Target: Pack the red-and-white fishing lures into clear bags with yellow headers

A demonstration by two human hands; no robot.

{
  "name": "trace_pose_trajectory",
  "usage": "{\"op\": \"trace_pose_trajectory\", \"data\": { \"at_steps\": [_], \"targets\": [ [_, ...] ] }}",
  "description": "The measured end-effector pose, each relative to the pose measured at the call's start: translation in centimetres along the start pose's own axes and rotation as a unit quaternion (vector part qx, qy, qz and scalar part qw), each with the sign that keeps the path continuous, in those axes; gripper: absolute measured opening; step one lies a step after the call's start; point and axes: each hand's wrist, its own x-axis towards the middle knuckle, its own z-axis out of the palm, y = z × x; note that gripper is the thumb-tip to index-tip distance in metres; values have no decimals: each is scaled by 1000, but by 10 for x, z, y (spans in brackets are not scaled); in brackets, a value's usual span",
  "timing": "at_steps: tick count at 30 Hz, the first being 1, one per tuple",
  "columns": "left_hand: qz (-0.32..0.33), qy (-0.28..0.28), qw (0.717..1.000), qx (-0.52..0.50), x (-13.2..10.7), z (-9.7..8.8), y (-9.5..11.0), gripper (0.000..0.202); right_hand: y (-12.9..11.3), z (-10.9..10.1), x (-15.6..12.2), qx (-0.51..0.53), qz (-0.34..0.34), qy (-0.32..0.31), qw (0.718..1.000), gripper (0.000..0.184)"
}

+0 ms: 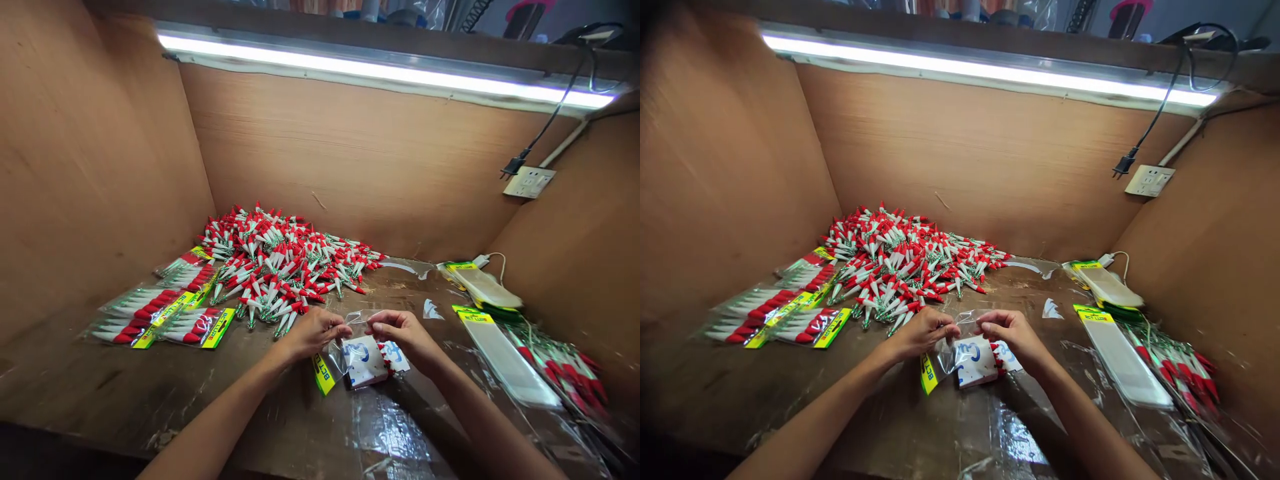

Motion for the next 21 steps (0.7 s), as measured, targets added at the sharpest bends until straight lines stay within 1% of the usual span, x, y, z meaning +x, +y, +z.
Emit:
{"op": "trace_pose_trajectory", "data": {
  "at_steps": [2,4,8,9,10,12,14,15,16,17,19,20,21],
  "targets": [
    [13,-6,1000,12,-1,-1,0,36,0,-2,2,15,19,-32,999,38],
    [23,-7,1000,19,-2,-1,0,39,1,-3,4,33,29,-27,999,41],
    [36,12,995,91,-3,-1,-2,50,0,-5,7,15,-11,72,997,36],
    [44,14,993,108,-4,-1,-3,51,-1,-4,7,1,-20,86,996,36],
    [54,14,991,117,-4,0,-4,51,-2,-4,6,-18,-25,87,996,37],
    [79,12,989,125,-5,1,-5,49,-5,-4,6,-70,-25,59,996,38],
    [106,12,985,137,-5,3,-6,45,-7,-3,6,-131,-19,32,991,33],
    [117,15,982,147,-5,3,-6,43,-7,-3,7,-163,-23,41,986,31],
    [126,21,979,160,-5,2,-6,41,-7,-3,7,-195,-38,72,977,32],
    [128,35,975,176,-5,1,-7,39,-5,-2,7,-231,-62,124,963,34],
    [113,88,965,220,-5,-4,-8,37,-1,3,3,-312,-121,233,913,41],
    [97,123,957,246,-5,-8,-9,37,2,8,0,-355,-148,260,886,45],
    [79,159,946,270,-5,-11,-10,36,5,14,-4,-398,-169,256,865,49]
  ]
}}
